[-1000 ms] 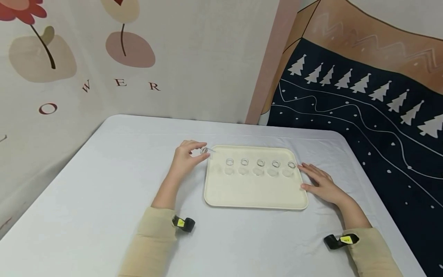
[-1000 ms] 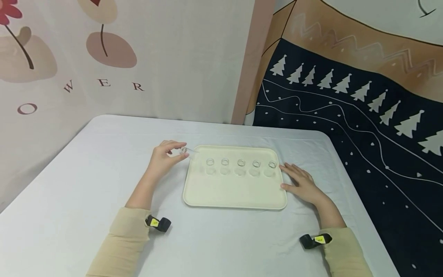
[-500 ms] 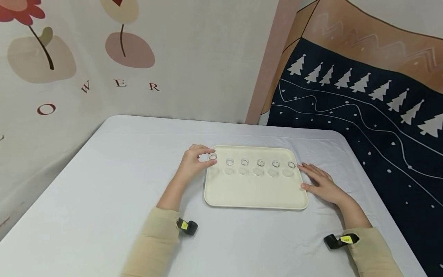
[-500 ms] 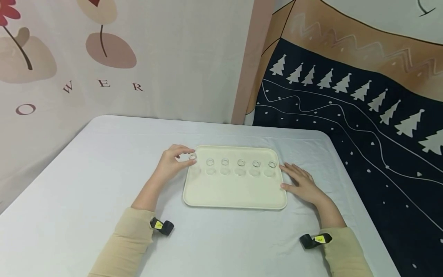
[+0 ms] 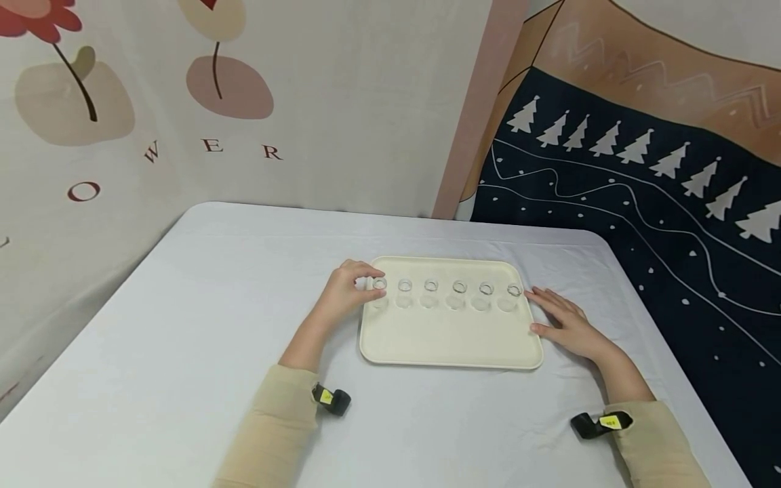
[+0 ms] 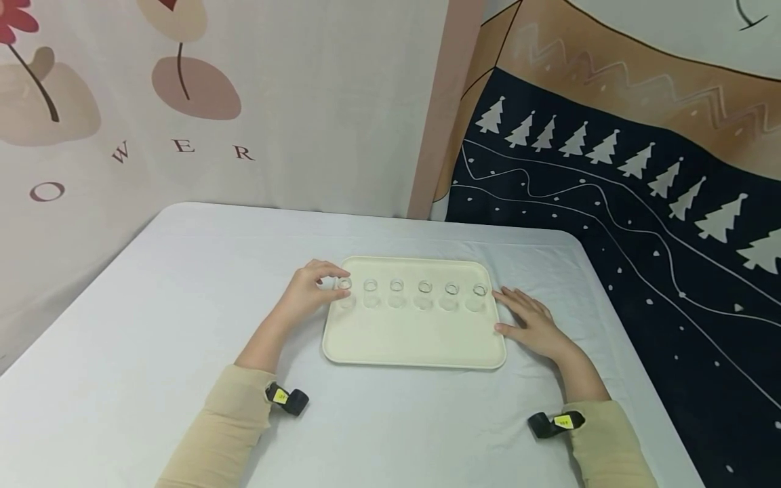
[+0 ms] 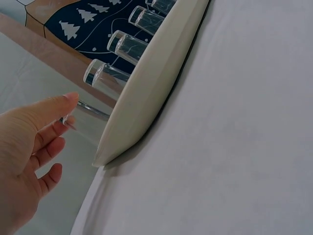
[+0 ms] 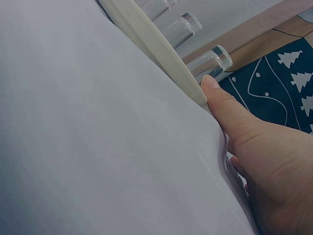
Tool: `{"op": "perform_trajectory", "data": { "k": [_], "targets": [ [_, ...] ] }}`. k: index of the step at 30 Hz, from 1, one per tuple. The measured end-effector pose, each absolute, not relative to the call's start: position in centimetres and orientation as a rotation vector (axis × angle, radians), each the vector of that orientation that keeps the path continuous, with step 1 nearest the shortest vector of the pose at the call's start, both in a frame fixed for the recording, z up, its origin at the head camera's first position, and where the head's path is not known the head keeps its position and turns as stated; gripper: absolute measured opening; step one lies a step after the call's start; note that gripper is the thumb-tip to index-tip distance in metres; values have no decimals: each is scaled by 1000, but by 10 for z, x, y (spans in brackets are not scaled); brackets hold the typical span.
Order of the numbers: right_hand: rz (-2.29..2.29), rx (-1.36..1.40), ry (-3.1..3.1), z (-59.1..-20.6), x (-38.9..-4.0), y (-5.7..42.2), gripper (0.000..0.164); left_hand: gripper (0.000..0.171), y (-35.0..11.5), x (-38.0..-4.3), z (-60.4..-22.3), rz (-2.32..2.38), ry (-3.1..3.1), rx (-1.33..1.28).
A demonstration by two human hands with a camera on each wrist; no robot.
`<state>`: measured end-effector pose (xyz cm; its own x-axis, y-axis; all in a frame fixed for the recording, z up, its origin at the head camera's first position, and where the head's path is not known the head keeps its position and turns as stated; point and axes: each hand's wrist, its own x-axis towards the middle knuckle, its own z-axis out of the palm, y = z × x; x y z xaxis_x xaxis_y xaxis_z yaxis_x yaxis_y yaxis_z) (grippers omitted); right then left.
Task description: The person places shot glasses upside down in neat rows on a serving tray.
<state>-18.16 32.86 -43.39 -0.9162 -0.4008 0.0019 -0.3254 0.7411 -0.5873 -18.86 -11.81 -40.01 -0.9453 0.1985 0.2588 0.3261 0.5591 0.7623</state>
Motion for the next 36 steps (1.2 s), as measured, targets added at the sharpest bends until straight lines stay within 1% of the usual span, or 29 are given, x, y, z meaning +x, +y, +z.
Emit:
{"op": "perform_trajectory", "data": {
  "k": [11, 23, 30, 36],
  "targets": [
    [-917, -582, 2814, -435, -181, 330, 68, 31, -118, -191, -407, -1352, -2638, -437],
    [-912, -573, 2815, -435, -182, 330, 68, 38, -120, -191, -405, -1359, -2654, -421],
    [-937, -572, 2812, -433, -185, 332, 66, 39, -128, -185, -402, -1358, -2653, -393],
    [-1038, -495, 2804, -423, -182, 341, 62, 40, -144, -177, -394, -1314, -2644, -421]
  ]
}}
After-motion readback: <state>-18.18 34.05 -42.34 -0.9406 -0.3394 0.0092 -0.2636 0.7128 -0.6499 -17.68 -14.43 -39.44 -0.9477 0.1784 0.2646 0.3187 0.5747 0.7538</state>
